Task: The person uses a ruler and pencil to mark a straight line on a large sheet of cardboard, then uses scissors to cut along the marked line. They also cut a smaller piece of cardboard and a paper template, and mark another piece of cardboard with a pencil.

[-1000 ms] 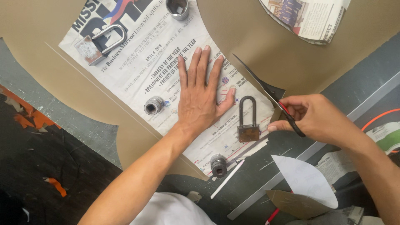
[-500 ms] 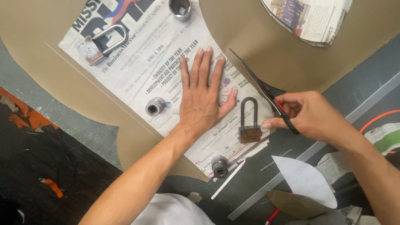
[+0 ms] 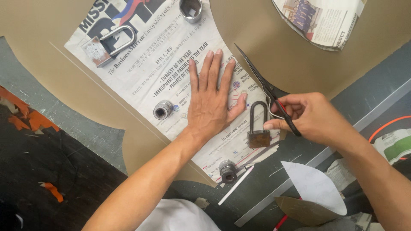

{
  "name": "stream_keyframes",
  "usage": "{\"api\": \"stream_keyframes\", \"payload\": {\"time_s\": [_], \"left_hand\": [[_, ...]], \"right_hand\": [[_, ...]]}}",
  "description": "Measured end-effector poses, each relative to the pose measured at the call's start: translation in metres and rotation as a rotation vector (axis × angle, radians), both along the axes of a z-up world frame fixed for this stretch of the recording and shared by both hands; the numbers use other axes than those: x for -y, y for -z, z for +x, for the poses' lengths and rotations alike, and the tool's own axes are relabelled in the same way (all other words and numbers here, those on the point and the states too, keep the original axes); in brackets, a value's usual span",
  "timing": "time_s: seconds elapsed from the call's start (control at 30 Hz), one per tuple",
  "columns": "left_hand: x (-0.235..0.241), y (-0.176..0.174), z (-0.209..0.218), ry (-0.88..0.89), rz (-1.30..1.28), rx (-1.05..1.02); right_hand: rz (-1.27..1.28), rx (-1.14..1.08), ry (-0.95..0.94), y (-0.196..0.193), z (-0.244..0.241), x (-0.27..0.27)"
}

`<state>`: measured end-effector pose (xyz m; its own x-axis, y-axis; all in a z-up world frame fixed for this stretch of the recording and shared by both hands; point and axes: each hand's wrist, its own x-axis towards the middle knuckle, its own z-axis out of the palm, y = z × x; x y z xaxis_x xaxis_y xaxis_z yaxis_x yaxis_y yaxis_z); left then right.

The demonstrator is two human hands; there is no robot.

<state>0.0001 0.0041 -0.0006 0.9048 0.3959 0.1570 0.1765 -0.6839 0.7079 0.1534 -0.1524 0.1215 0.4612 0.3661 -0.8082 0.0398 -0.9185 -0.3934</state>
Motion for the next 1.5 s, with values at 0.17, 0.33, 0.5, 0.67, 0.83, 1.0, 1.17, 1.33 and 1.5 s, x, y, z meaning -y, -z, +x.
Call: {"api": "stream_keyframes", "payload": {"time_s": [0.17,0.33,0.5,0.67,0.83,1.0,1.17,1.33,1.5], "left_hand": [[0.000,0.001,-0.001,0.004,-0.005,0.000],[0.001,0.001,0.000,0.005,-0.004,0.003],[-0.001,0.000,0.000,-0.004,-0.028,0.010],[-0.003,-0.007,-0.001,-0.025,-0.153,0.035],[-0.035,-0.025,-0.010,-0.123,-0.239,0.157],[-0.118,-0.011,0.003,-0.106,-0.142,0.248],[-0.165,-0.003,0.041,0.159,-0.204,0.204],[-0.180,-0.001,0.059,0.268,-0.212,0.111],[-0.182,0.000,0.065,0.331,-0.118,0.082]], "right_hand": [[-0.017,-0.035,0.031,0.002,-0.001,0.001],[0.041,-0.042,0.077,0.007,-0.004,-0.006],[0.043,-0.044,0.105,0.007,-0.006,-0.012],[0.059,-0.059,0.120,0.006,-0.010,-0.012],[0.028,-0.029,0.128,0.005,-0.012,-0.014],[-0.007,-0.021,0.102,0.004,-0.012,-0.013],[-0.081,0.011,0.085,0.009,-0.007,-0.013],[-0.117,0.016,0.110,0.007,-0.007,-0.018],[-0.215,0.001,0.151,0.007,-0.008,-0.023]]}}
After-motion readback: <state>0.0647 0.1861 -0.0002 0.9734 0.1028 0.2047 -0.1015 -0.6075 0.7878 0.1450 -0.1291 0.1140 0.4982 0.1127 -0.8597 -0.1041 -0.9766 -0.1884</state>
